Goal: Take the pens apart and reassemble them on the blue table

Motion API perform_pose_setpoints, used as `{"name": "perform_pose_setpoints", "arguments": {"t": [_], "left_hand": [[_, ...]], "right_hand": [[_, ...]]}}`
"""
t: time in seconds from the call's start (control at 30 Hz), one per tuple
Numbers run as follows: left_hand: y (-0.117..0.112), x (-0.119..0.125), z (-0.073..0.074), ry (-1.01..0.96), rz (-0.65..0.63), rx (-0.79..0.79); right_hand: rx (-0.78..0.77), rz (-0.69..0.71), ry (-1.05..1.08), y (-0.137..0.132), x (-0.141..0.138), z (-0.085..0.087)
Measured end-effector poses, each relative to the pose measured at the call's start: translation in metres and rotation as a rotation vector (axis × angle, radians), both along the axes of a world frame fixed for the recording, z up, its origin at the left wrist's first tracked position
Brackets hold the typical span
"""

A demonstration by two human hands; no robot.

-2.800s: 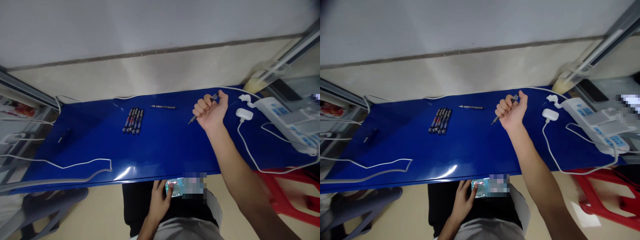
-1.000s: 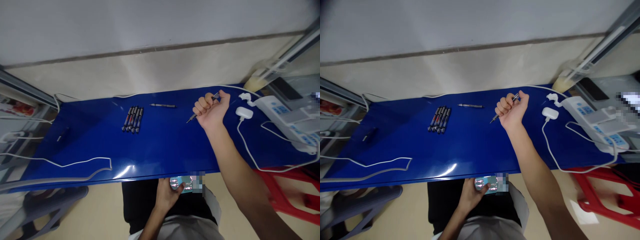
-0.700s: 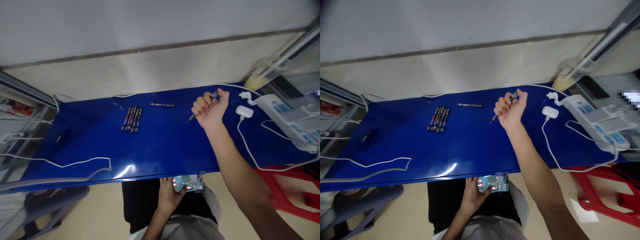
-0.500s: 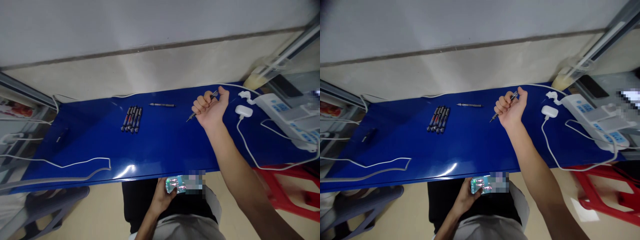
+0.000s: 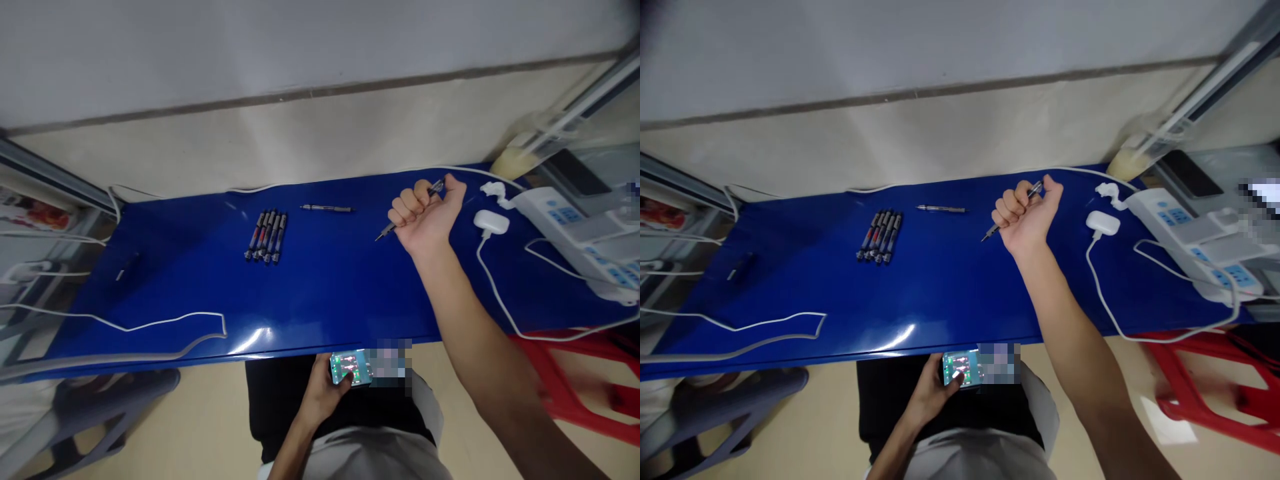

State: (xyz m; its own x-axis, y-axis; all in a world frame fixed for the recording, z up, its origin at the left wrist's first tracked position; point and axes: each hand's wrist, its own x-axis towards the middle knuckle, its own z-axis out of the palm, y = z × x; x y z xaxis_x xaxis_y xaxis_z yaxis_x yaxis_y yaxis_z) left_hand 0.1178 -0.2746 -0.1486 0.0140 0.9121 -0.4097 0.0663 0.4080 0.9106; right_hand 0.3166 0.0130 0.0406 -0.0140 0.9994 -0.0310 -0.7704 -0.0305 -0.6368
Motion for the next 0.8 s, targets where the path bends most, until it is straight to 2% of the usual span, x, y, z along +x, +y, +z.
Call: {"name": "perform_pose_setpoints", "arguments": {"t": [0.23, 0.3, 0.47, 0.53, 0.63, 0.8], "left_hand": [[0.008, -0.006, 0.006, -0.081, 0.132, -0.205], [0.015, -0.005, 0.009, -0.024, 0.077, -0.164], [0.038, 0.006, 0.03, 0.28, -0.202, 0.068], [0.045, 0.011, 0.038, 0.366, -0.267, 0.116], [0.051, 0.019, 0.04, 0.451, -0.295, 0.15], [0.051, 0.026, 0.029, 0.507, -0.289, 0.196]], "right_hand": [[-0.007, 0.012, 0.013, 0.0, 0.0, -0.001], [-0.015, 0.017, 0.015, -0.001, -0.001, 0.0], [-0.02, 0.048, 0.005, -0.002, -0.002, 0.001], [-0.037, 0.043, -0.019, -0.002, -0.002, 0.002], [-0.068, 0.023, -0.05, -0.001, -0.002, 0.002], [-0.097, 0.032, -0.048, -0.001, -0.001, 0.003]]}}
